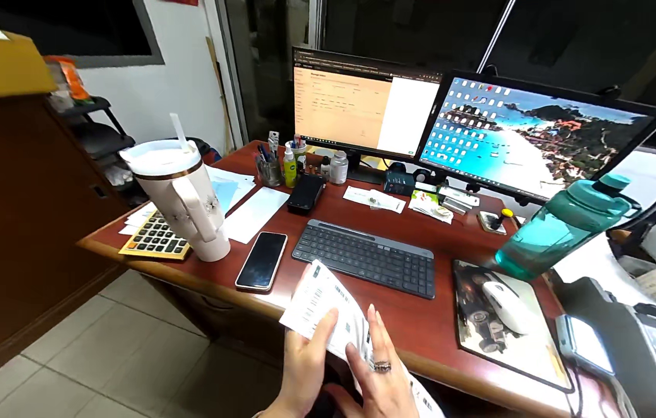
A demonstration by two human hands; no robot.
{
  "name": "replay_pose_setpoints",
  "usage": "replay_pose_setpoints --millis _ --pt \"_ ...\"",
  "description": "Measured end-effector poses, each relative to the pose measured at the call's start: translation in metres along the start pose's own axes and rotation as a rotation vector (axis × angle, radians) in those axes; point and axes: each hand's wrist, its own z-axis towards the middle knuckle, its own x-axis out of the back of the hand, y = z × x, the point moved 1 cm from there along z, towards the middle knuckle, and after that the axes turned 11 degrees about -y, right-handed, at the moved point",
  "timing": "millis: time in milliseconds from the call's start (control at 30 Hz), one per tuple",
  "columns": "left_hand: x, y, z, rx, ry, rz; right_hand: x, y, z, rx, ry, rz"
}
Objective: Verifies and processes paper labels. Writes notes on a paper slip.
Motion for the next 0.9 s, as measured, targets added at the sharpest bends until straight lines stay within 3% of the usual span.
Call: replay_pose_setpoints --millis 133,200,267,367,433,500,567,633,733,833,900 --pt "-0.002 0.014 -0.01 -0.252 -0.205 -0.027 0.008 -0.011 -0.003 -0.04 0.132 -0.125" --pt "0.007 0.019 -0.015 -0.376 -0.334 0.029 0.034 -0.012 -0.008 -0.036 0.137 0.041" --pt "0.017 0.022 -0.02 -0.486 -0.455 0.178 0.074 -0.01 -0.013 -0.089 0.06 0.379" --pt "0.024 0.022 -0.028 -0.722 -0.499 0.611 0.133 -0.002 -0.024 -0.374 -0.055 0.892" --pt "0.02 0.01 -0.034 -0.896 -0.49 0.885 0.154 0.004 -0.021 -0.551 -0.091 0.883" --pt "0.017 -0.016 -0.037 -0.989 -0.561 1.015 0.154 0.034 -0.004 -0.713 -0.356 0.675" --pt "0.017 -0.048 -0.04 -1.014 -0.653 1.064 0.133 0.077 0.003 -0.842 -0.649 0.535" --pt "0.018 -0.078 -0.041 -0.991 -0.725 1.14 0.11 0.109 0.002 -0.902 -0.804 0.441" --pt "0.025 -0.115 -0.033 -0.833 -0.82 1.291 0.083 0.132 -0.002 -0.92 -0.912 0.312" --pt "0.036 -0.134 -0.014 -0.642 -0.901 1.315 0.071 0.133 0.007 -0.891 -0.972 0.249" --pt "0.041 -0.145 -0.007 -0.607 -0.911 1.328 0.069 0.128 0.012 -0.861 -0.988 0.194"
